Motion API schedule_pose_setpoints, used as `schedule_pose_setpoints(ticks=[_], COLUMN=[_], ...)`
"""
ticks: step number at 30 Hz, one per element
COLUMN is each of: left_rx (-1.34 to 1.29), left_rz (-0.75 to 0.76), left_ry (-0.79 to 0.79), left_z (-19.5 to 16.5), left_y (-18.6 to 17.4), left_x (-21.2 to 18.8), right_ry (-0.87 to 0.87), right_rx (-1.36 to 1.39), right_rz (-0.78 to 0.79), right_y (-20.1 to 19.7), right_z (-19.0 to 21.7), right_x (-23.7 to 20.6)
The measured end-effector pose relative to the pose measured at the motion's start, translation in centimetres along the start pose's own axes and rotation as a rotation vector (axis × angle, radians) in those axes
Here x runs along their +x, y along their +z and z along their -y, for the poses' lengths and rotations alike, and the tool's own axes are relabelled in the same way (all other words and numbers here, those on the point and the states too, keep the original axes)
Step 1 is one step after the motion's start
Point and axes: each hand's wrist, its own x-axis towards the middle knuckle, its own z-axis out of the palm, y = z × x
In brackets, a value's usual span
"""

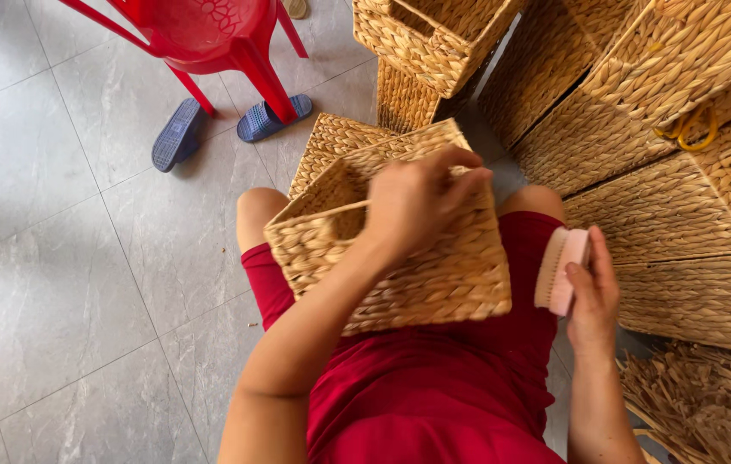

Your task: The person sits on the floor and cleans woven water-hyacinth storage baskets, brushing the inside of one basket and then brushing the outer surfaces and lid of another with a small pink brush, turning the pieces as they work.

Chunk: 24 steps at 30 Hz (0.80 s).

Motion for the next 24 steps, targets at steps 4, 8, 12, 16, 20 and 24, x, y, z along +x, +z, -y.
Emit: schedule_pose_setpoints(ticks=[4,8,12,16,20,24], left_rx=[-0.608,-0.657,-1.099,-0.779,-0.57,-0.614], left_rz=[-0.032,-0.108,-0.178,-0.197,-0.137,0.053], left_ry=[-0.236,-0.132,0.08,0.118,-0.196,-0.393], left_z=[0.0,2.2,6.0,10.9,15.1,16.9], left_y=[-7.3,-12.3,-11.6,-10.3,-8.9,-8.2], left_x=[-1.9,-3.0,-3.0,-2.2,-2.0,-4.1], right_ry=[-0.067,-0.248,-0.353,-0.268,-0.204,-0.161], right_rx=[0.126,0.233,0.344,0.311,0.37,0.342], right_rz=[-0.081,-0.087,-0.025,-0.033,-0.081,-0.076], right_y=[-1.8,-4.0,-5.2,-4.7,-3.3,-2.1], right_z=[1.1,3.1,4.9,4.9,2.6,1.2], right_x=[2.1,4.3,5.3,4.0,1.7,0.4])
